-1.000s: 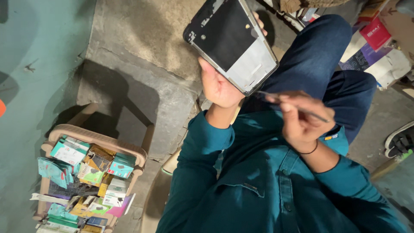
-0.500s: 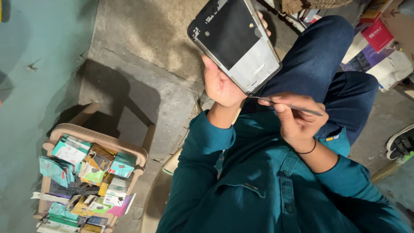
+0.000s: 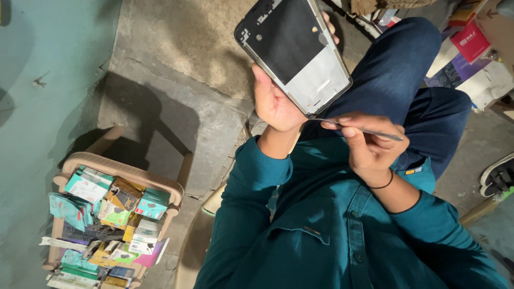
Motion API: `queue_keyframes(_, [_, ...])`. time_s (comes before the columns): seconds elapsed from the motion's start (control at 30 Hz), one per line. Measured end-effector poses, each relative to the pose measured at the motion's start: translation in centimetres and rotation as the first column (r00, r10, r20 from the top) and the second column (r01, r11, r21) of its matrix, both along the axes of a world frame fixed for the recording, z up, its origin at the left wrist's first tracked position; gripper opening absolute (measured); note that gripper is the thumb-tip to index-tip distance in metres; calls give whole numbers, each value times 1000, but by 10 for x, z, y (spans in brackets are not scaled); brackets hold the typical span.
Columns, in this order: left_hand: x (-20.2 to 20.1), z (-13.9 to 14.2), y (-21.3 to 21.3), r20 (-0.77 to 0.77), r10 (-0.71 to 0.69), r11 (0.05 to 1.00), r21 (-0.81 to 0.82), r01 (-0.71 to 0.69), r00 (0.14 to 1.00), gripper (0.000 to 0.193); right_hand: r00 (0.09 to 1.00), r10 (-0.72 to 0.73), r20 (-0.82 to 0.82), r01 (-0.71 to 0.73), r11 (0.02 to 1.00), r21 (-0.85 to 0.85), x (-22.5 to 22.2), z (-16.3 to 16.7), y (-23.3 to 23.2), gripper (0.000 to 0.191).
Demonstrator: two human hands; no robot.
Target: The person uses a metal prying tool to carefully separate the screen assembly from the phone frame. They work along the edges, prying and lifting the screen to release adhesive or clips, then place the phone on a nearby surface.
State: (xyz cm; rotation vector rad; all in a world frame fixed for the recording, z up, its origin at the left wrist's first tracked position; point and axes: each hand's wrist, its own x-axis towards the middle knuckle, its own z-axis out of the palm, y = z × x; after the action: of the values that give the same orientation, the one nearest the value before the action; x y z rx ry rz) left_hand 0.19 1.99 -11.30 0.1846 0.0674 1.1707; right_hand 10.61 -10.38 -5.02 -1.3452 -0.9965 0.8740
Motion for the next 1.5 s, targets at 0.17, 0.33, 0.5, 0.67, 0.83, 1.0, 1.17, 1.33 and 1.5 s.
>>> queue_keyframes(0.17, [0,1,0,52,-3,1000,29,1,999,75,999,16,31,-15,999,-38,2,1,1,8])
queue_keyframes(0.33, [1,0,1,41,-4,1000,11,4,999,78,998,33,46,-31,999,-44,5,2,2,9])
queue_keyframes(0.5, [3,0,1,80,-12,999,46,9,997,75,998,40,55,-38,998,-47,9,3,4,9])
queue_keyframes(0.67, [4,1,1,54,-4,999,37,2,999,75,999,46,-1,-46,998,-41,10,3,4,10])
queue_keyframes(0.83, [4,2,2,67,-17,1000,3,17,998,76,999,38,-21,-39,998,-45,9,1,4,9])
queue_keyframes(1.0, [6,2,2,96,-8,1000,-5,9,995,72,999,28,-27,-30,998,-53,9,0,3,8])
queue_keyframes(1.17, [8,2,3,117,-1,1000,7,0,993,68,998,31,-56,-33,998,-45,10,-1,3,8])
queue_keyframes(1.33, [9,2,4,131,-13,1000,-11,14,991,69,998,41,-37,-43,998,-46,12,-2,4,10])
queue_keyframes(1.5, [10,2,4,167,-15,999,-27,19,986,67,997,45,-56,-48,997,-52,14,-1,4,10])
